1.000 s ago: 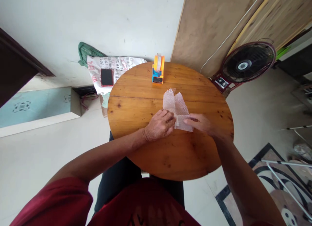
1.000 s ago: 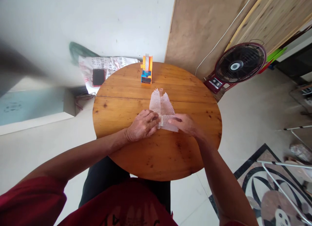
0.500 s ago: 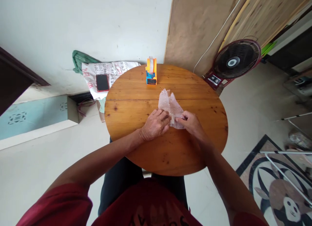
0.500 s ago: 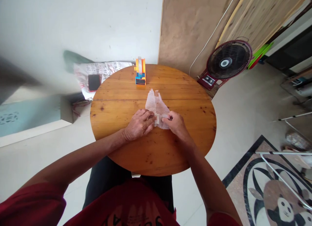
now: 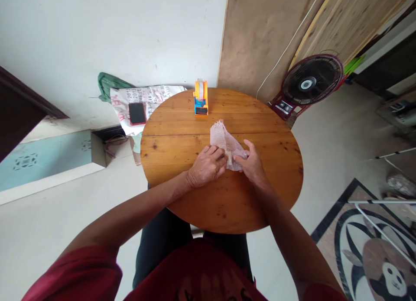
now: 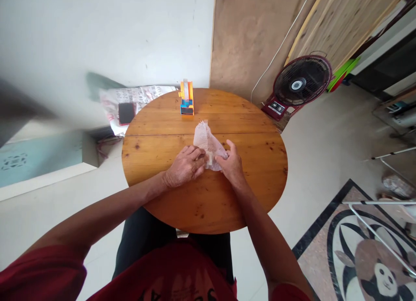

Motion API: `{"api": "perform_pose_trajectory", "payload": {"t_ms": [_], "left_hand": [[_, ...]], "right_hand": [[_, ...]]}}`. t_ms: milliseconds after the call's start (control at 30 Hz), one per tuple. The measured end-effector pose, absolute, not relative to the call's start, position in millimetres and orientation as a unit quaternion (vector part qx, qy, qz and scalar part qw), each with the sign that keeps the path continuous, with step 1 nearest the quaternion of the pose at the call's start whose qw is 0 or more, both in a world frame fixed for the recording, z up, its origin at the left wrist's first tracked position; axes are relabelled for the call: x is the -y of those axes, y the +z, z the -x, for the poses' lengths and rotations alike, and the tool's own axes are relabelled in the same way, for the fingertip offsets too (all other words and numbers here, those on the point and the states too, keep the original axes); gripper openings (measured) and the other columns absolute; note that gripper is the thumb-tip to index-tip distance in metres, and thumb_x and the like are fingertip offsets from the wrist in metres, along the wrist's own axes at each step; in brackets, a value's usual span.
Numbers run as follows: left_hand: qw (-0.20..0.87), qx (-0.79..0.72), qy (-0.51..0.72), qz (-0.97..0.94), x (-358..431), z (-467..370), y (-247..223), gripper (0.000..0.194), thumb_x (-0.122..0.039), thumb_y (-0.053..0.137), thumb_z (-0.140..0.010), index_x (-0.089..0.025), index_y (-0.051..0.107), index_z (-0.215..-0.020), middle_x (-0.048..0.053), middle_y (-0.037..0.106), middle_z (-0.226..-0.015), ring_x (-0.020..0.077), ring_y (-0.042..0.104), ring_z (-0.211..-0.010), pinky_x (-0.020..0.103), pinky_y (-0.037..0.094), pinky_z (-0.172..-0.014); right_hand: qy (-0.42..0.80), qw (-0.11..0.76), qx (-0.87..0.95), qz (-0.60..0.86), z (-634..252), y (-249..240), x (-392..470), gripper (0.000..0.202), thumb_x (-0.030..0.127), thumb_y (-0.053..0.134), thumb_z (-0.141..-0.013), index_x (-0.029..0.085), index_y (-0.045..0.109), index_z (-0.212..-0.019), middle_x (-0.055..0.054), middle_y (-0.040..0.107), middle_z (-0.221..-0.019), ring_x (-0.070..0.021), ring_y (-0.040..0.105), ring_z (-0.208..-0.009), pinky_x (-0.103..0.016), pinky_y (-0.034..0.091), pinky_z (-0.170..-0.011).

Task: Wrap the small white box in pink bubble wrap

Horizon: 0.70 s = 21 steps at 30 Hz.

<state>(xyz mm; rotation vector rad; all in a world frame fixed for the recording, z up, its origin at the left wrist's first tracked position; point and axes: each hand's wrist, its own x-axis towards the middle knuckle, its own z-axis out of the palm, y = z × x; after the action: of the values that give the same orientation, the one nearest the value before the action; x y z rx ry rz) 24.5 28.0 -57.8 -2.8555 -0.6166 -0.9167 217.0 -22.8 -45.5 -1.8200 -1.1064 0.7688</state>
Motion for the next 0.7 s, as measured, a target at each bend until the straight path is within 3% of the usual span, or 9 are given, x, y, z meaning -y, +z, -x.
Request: {"api": "perform_pose_trajectory", "payload": {"t_ms": [133, 300, 567, 700], "left_hand": [[0.036, 0.199, -0.281, 0.938, -29.3, -24.1, -54.9, 0.023, -0.027, 0.050, -0.097, -0.015, 0.069, -0.104, 0.012, 0.065, -0.107, 0.0249, 0.051, -0.098, 0.039, 0.040, -0.084], [0.030, 0.196, -0.266, 0.943, -29.3, -24.3, -49.5, 0.026, -0.027, 0.047, -0.098, -0.015, 0.069, -0.106, 0.011, 0.066, -0.107, 0.0245, 0.050, -0.098, 0.038, 0.039, -0.085], [0.022, 0.198, -0.253, 0.947, -28.9, -23.6, -43.7, 0.027, -0.026, 0.046, -0.099, -0.016, 0.068, -0.109, 0.012, 0.066, -0.108, 0.0257, 0.049, -0.102, 0.041, 0.037, -0.086], [-0.003, 0.213, -0.245, 0.946, -30.0, -22.7, -43.9, 0.027, -0.028, 0.046, -0.098, -0.018, 0.069, -0.108, 0.011, 0.066, -0.109, 0.0253, 0.049, -0.101, 0.041, 0.036, -0.083]], "right_hand": [[0.365, 0.469, 0.390, 0.704, -207.3, -38.0, 19.9, 0.091, 0.037, 0.070, -0.063, 0.014, 0.041, -0.146, -0.004, 0.066, -0.087, -0.0135, 0.053, -0.051, -0.028, 0.045, -0.039], [0.392, 0.499, 0.377, 0.675, -201.0, -35.1, 15.8, 0.089, 0.039, 0.073, -0.062, 0.010, 0.046, -0.142, -0.001, 0.064, -0.077, -0.0143, 0.054, -0.051, -0.029, 0.047, -0.040], [0.342, 0.474, 0.470, 0.661, -203.1, -30.9, 8.3, 0.054, 0.038, 0.072, -0.066, 0.014, 0.068, -0.114, -0.005, 0.073, -0.081, -0.0165, 0.064, -0.067, -0.031, 0.053, -0.064], [0.338, 0.468, 0.478, 0.662, -199.7, -28.5, 6.3, 0.043, 0.038, 0.070, -0.067, 0.015, 0.071, -0.103, -0.004, 0.071, -0.077, -0.0160, 0.063, -0.064, -0.029, 0.052, -0.058]]}}
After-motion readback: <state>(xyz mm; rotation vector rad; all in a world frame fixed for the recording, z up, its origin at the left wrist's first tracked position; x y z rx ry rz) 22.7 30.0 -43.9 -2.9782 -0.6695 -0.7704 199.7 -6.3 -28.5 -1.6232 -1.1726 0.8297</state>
